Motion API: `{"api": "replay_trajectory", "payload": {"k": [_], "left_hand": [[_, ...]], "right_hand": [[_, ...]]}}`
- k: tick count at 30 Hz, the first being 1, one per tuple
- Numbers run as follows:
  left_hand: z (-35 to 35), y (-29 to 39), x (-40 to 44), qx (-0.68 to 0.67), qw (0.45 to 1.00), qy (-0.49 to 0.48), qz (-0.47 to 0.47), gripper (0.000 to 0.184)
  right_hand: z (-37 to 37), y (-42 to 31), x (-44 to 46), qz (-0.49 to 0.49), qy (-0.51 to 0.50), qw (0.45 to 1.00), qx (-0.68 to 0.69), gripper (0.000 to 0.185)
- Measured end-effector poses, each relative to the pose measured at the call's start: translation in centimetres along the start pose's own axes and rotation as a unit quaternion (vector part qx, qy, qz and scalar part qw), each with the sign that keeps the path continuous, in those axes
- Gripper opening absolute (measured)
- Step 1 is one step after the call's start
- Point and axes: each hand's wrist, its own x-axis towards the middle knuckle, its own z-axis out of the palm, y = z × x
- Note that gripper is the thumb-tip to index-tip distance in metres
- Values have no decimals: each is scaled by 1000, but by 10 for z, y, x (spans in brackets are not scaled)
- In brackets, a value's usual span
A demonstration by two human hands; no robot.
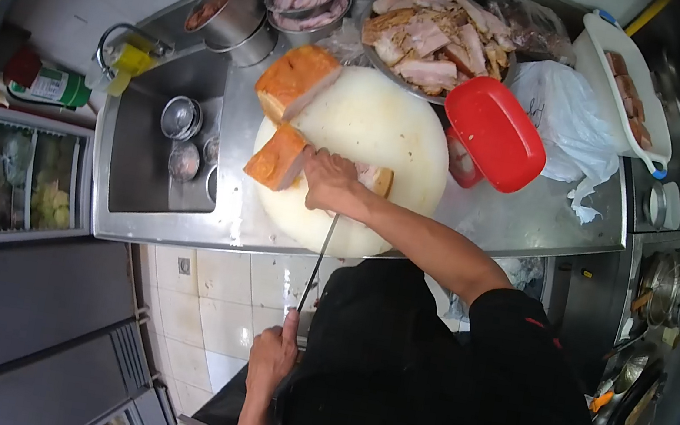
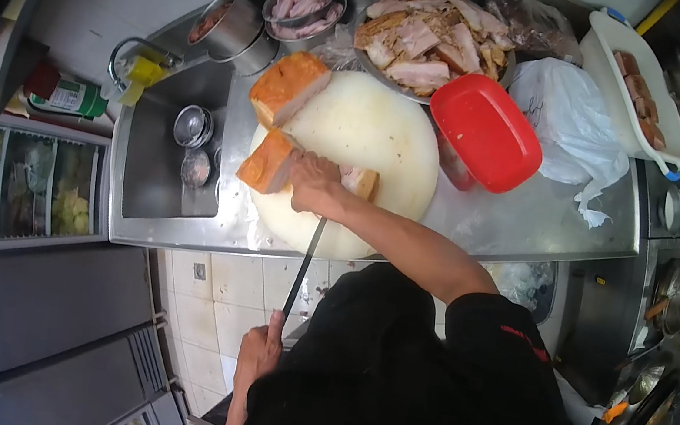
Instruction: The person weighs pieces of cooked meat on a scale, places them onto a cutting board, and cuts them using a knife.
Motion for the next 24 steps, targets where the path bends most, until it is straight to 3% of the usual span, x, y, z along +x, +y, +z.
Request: {"api": "replay_trajectory", "payload": {"k": [7,10,12,14,16,18,20,24], "left_hand": [[8,-20,-1,-35,999,-4,-30,83],[19,-35,8,-48,998,6,-37,83],[21,-33,8,-63,997,19,-43,82],[24,-32,9,-87,995,26,-43,82],[28,-39,14,-110,993,34,-33,82],[28,-34,18,-128,990,47,-27,83],[23,-22,13,-141,987,68,-23,83],[17,-9,15,-137,988,69,-30,84]], "right_hand": [[-40,37,20,-24,171,974,147,64],[-99,61,34,31,198,955,216,74],[-143,91,39,42,270,935,225,73],[-201,107,15,114,309,906,265,73],[-248,162,7,123,322,899,270,73],[-278,227,15,197,453,854,161,72],[-298,266,-5,214,427,866,147,69],[-291,271,-28,212,339,864,307,61]]}}
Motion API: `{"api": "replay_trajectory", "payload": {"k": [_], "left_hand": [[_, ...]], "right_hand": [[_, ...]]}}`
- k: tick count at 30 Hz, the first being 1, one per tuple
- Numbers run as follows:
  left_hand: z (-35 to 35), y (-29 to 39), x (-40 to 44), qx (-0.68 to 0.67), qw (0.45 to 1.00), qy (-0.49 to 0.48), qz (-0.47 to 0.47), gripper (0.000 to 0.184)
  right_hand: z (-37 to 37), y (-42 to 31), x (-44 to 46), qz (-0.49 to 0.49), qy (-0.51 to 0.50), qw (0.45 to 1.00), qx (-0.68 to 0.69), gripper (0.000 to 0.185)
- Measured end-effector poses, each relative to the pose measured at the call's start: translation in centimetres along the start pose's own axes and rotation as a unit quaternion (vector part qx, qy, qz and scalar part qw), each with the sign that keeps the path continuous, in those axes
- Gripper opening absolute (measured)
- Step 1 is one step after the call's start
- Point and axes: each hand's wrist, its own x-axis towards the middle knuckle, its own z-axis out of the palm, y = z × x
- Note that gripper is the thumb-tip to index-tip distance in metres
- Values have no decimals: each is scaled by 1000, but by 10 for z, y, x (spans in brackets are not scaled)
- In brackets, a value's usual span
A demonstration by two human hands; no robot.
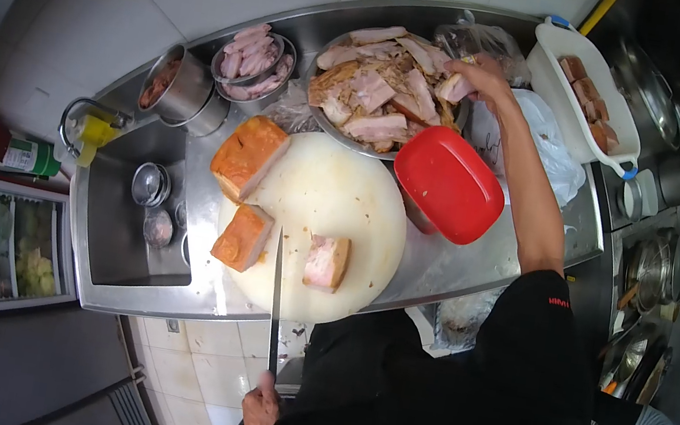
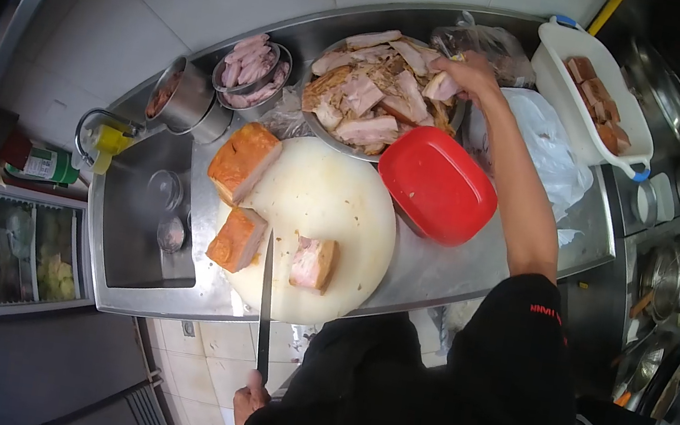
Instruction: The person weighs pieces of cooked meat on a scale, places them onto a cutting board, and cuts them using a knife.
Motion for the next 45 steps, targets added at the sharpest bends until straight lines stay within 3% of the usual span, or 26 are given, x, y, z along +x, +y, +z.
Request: {"api": "replay_trajectory", "payload": {"k": [3,6,9,12,16,19,22,23,25,29,32,33,36,40,45], "left_hand": [[0,9,4,16,1000,5,19,84],[3,12,12,26,999,-3,29,83],[7,11,17,10,1000,-14,16,84],[7,13,16,16,999,-17,30,84],[11,1,16,7,1000,2,29,83],[6,3,9,-27,1000,-5,12,82],[3,-8,14,-34,999,-5,2,81],[4,-13,15,-40,999,-4,5,81],[1,-16,18,-48,998,-6,28,81],[-10,-30,19,-65,997,2,48,81],[-14,-53,25,-91,994,-6,65,80],[-14,-59,29,-98,993,-5,70,80],[-21,-66,32,-121,989,-13,80,79],[-21,-77,48,-169,976,-43,129,76],[-27,-76,58,-170,974,-71,133,72]], "right_hand": [[21,-3,-19,5,-68,993,94,57],[56,-6,-16,-6,-167,984,68,63],[96,-3,-15,-163,-133,948,-239,63],[110,1,-19,-230,-172,900,-328,60],[109,-23,-51,-267,7,818,-510,51],[106,-35,-95,-465,-92,812,-339,61],[144,-16,-167,-505,-380,723,-280,89],[158,-11,-197,-575,-396,655,-289,90],[197,45,-212,-644,-399,595,-269,85],[199,10,-240,-386,-438,706,-402,69],[192,26,-221,-248,-492,804,-223,72],[187,18,-221,-106,-489,838,-217,78],[187,15,-222,-287,-362,837,-293,82],[215,13,-259,-285,-262,806,-448,71],[212,28,-257,-306,-169,849,-397,57]]}}
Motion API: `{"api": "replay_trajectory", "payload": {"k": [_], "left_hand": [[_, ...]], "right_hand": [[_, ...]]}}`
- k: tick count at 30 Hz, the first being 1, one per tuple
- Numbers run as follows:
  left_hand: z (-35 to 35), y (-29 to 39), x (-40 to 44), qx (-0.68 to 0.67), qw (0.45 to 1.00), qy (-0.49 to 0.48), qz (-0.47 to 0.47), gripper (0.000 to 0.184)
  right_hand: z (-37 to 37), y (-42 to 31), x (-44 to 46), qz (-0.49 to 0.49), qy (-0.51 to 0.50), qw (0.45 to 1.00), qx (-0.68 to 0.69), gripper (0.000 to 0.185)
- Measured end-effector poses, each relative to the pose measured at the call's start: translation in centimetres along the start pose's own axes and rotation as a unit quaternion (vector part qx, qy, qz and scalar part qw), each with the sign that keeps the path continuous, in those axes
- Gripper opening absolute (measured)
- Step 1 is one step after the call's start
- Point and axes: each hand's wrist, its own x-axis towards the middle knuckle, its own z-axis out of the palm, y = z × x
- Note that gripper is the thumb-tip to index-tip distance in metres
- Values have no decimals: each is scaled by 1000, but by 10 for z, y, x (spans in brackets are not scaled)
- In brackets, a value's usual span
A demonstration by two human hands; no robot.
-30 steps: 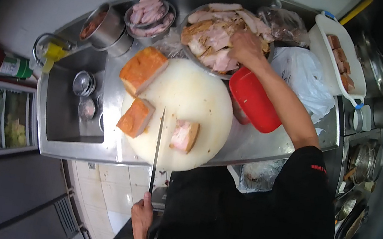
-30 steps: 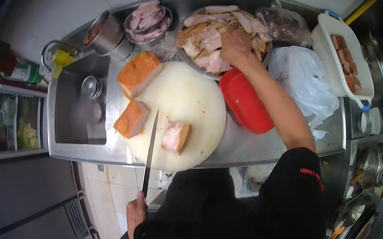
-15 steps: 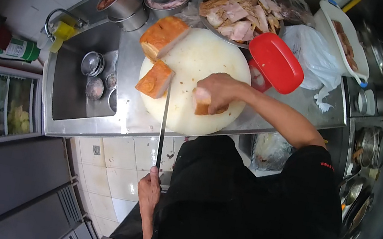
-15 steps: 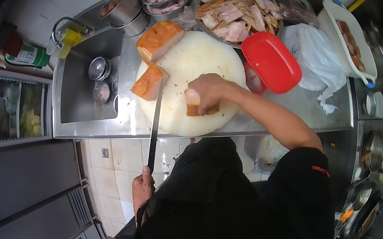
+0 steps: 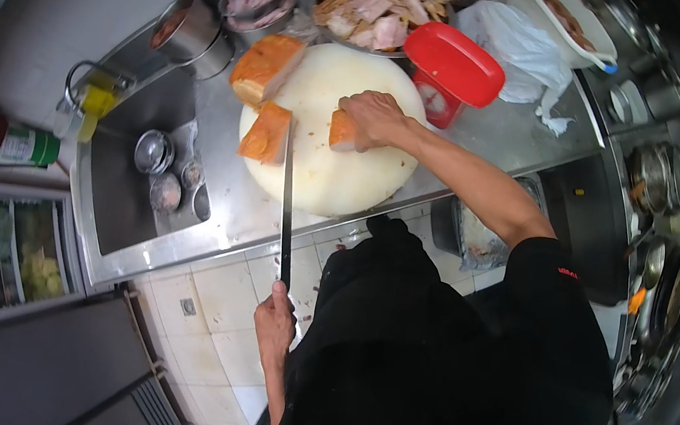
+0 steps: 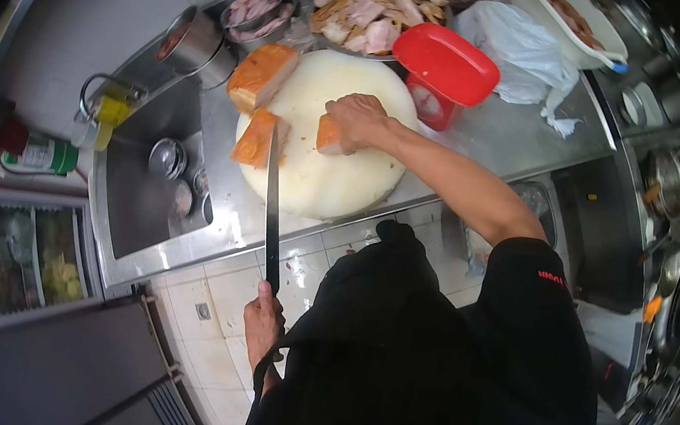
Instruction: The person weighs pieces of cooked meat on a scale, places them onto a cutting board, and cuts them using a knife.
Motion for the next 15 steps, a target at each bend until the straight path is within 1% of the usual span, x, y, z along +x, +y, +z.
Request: {"api": "replay_trajectory", "payload": {"k": [1,4,6,7,8,11,14,15], "left_hand": [[-1,-1,1,-1,1000,-5,3,71],[-6,4,-2,-3,1000,-13,17,70],[-9,1,-3,-15,1000,-15,14,69],[-11,-5,1,-23,1000,-15,13,69],[-12,-10,3,-31,999,-14,12,69],[-15,-11,7,-39,999,-10,3,69],[-20,-8,8,-3,1000,-8,22,69],[-22,-7,9,-3,1000,-10,22,69]], "right_hand": [[-7,3,-7,1,24,1000,1,57],[-67,13,-38,80,71,994,24,55],[-80,56,-41,101,175,979,29,58],[-103,59,-46,162,173,971,16,63],[-118,67,-48,212,188,959,11,73],[-120,115,-49,255,230,939,13,80],[-105,138,-45,287,220,932,17,84],[-100,141,-44,294,218,930,24,83]]}}
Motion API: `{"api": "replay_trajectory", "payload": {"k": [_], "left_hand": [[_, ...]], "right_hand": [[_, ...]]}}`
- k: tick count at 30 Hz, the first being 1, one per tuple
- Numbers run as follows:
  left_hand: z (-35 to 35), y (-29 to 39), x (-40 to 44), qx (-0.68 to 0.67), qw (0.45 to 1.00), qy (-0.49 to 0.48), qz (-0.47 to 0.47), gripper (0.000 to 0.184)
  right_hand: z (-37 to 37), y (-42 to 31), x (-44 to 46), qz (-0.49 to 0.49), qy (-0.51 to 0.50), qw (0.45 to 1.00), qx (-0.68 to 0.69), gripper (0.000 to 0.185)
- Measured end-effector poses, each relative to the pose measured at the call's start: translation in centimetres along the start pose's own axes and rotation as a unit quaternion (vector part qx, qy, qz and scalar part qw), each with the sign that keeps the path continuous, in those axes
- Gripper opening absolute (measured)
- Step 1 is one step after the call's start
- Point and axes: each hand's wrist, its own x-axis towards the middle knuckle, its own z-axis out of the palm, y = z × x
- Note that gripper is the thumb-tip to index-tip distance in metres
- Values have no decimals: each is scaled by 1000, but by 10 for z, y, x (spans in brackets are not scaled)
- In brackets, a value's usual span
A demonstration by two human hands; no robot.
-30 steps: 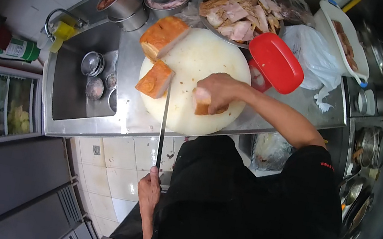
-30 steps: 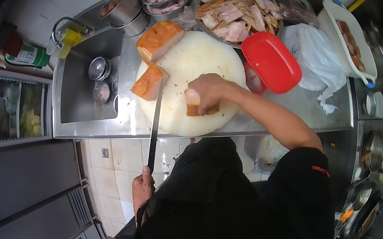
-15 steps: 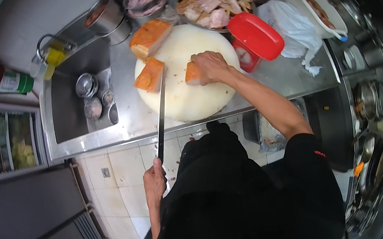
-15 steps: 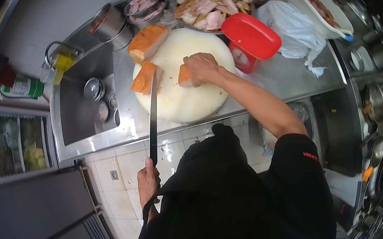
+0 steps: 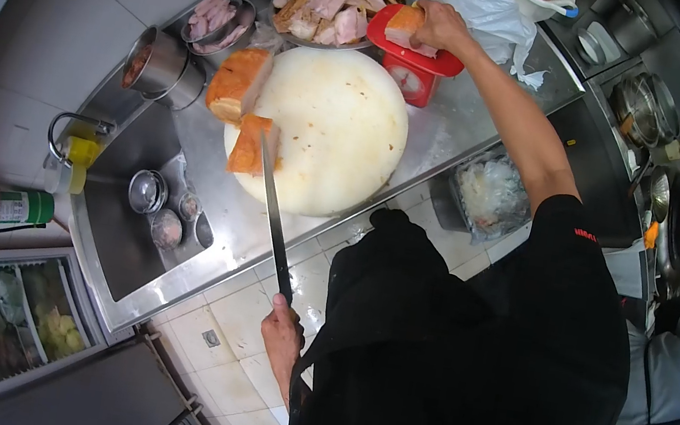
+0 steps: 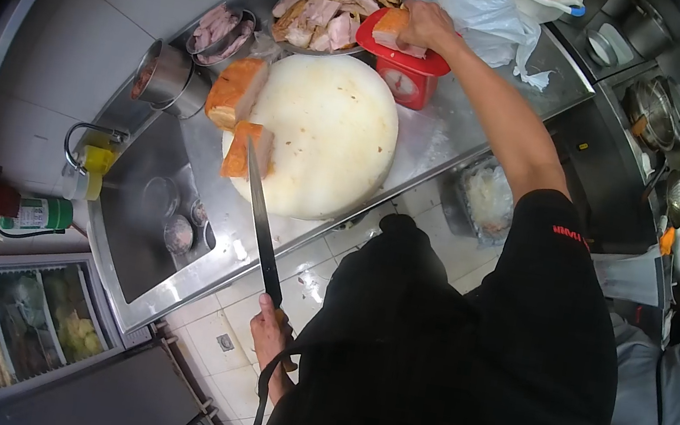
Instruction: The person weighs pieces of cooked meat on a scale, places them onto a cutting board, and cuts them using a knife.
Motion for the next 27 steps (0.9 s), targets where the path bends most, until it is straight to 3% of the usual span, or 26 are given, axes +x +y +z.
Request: {"api": "replay_trajectory", "payload": {"k": [5,8,10,12,15,21,27], "left_hand": [[-8,-2,1,-2,1000,-2,-18,68],[-12,-7,1,-11,1000,1,-16,67],[-12,-4,-4,-21,999,12,-31,66],[-11,-4,-8,-41,998,18,-44,66],[-11,-3,-8,-55,997,12,-51,67],[-9,-6,-2,-13,999,7,-37,66],[-2,-11,-7,-3,999,0,-34,67]], "right_hand": [[15,7,-8,25,10,999,42,72],[38,32,-32,-97,351,925,104,62],[50,38,-81,41,465,853,231,55],[94,66,-125,180,433,857,214,63],[133,59,-137,182,294,920,187,72],[146,77,-89,128,249,939,200,79],[136,109,-71,160,202,944,206,66]]}}
